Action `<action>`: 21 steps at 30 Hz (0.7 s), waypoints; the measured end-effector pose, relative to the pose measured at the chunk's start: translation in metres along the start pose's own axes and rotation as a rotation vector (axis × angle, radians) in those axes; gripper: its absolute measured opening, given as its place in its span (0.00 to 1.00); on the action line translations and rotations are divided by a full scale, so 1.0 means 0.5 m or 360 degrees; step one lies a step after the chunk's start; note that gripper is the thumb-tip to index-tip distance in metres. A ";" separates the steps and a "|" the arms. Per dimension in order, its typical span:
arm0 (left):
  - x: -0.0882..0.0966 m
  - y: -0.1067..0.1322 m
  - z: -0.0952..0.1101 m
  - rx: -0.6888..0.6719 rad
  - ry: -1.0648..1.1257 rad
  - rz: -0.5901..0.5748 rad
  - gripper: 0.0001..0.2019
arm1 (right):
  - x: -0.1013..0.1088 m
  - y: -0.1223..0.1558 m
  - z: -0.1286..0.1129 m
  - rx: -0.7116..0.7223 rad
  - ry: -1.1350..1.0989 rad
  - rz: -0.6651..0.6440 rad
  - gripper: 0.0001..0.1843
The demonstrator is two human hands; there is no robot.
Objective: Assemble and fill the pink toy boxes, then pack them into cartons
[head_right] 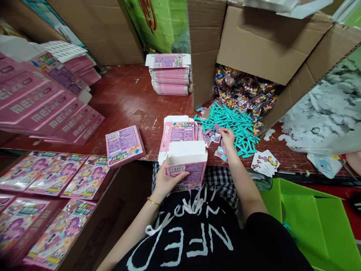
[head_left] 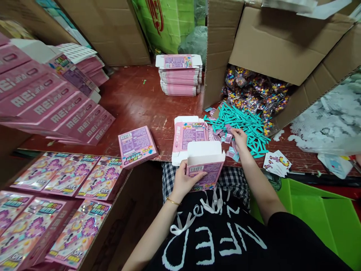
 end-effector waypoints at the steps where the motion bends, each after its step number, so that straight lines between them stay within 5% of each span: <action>1: 0.000 0.000 0.001 0.0000 0.0007 0.0004 0.25 | -0.005 -0.003 0.004 -0.0048 -0.0042 0.0032 0.22; 7: -0.004 -0.001 -0.003 0.0022 0.0056 -0.0016 0.26 | -0.011 -0.020 0.010 -0.0226 -0.0368 0.0116 0.25; 14: -0.003 -0.002 -0.008 0.0025 0.0057 -0.0006 0.26 | 0.005 -0.037 0.007 -0.0159 -0.0226 0.0184 0.25; 21: -0.005 -0.002 -0.008 0.0025 0.0056 0.0010 0.26 | 0.010 -0.045 -0.022 0.0344 0.0080 0.0093 0.17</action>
Point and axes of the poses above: each hand's wrist, its own y-axis away from the middle knuckle, its own x-axis out of the back of the hand, z = x × y, the point moved 1 cm from there along -y, towards the middle knuckle, and after that the axes turned 5 degrees about x, right-handed, at the moved point
